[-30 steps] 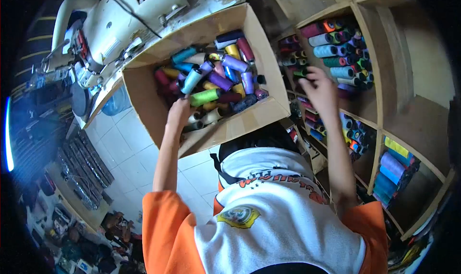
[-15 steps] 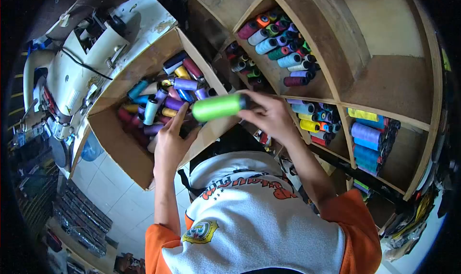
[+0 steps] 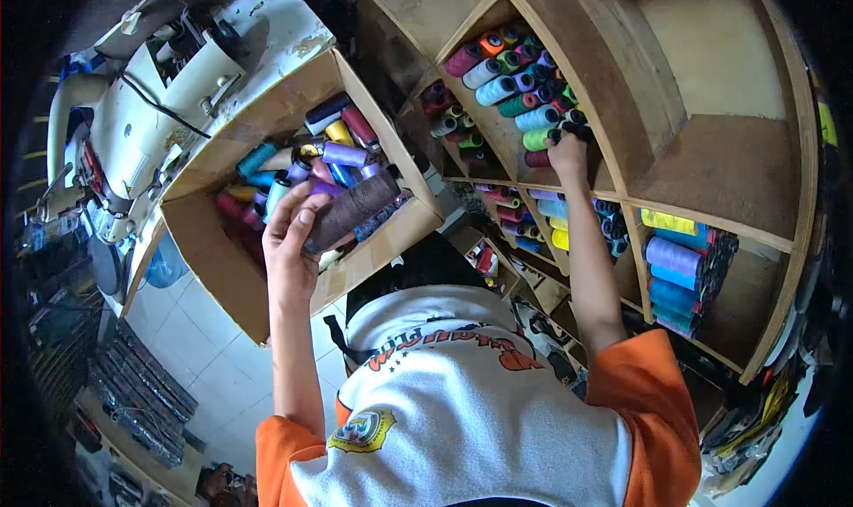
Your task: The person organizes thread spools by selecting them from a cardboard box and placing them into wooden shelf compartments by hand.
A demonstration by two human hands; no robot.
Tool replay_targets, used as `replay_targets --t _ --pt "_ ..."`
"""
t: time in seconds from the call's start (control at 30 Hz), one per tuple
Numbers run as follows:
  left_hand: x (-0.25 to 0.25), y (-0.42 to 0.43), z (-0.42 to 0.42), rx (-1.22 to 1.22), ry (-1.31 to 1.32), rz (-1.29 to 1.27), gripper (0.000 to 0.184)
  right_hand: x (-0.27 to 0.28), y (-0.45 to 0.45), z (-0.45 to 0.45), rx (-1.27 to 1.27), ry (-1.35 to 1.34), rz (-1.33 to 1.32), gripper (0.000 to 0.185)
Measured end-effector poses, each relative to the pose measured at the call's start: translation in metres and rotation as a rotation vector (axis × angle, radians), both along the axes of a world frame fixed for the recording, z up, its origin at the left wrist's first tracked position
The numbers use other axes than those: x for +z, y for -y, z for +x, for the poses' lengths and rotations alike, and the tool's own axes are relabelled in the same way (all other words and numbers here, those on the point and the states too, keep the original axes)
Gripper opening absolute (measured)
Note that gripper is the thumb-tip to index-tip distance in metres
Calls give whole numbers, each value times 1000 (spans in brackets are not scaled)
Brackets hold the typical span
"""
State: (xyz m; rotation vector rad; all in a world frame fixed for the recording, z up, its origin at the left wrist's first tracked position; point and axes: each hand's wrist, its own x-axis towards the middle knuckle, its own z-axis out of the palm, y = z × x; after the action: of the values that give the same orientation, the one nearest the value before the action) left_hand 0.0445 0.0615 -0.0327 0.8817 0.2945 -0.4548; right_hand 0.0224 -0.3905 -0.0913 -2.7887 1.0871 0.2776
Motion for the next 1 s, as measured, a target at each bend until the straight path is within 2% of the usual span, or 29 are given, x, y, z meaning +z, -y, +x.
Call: replay_targets --t 0.07,0.37,0.57,0.67,0.73,0.87,0.93,1.0 --pt "-4 1 -6 24 -19 9 36 -17 13 -1 -40 12 -25 37" --pt "-9 16 -21 19 -57 -14 32 -15 16 12 -131 -105 -9 36" --pt "-17 15 -20 9 -15 25 32 -24 14 12 -151 -101 -16 46" --pt "-12 18 -18 -4 -33 35 32 1 -3 14 -64 -101 -19 46" --pt "-12 25 -17 -52 -24 -4 32 27 -31 10 110 82 247 49" --pt "-11 54 -16 -165 -17 -86 32 96 -125 -9 128 38 1443 50" --pt "-15 68 -15 -244 52 -46 33 107 -145 -15 225 -12 1451 42" --pt "-23 77 -14 -272 15 -98 34 101 -144 -19 196 126 1383 36"
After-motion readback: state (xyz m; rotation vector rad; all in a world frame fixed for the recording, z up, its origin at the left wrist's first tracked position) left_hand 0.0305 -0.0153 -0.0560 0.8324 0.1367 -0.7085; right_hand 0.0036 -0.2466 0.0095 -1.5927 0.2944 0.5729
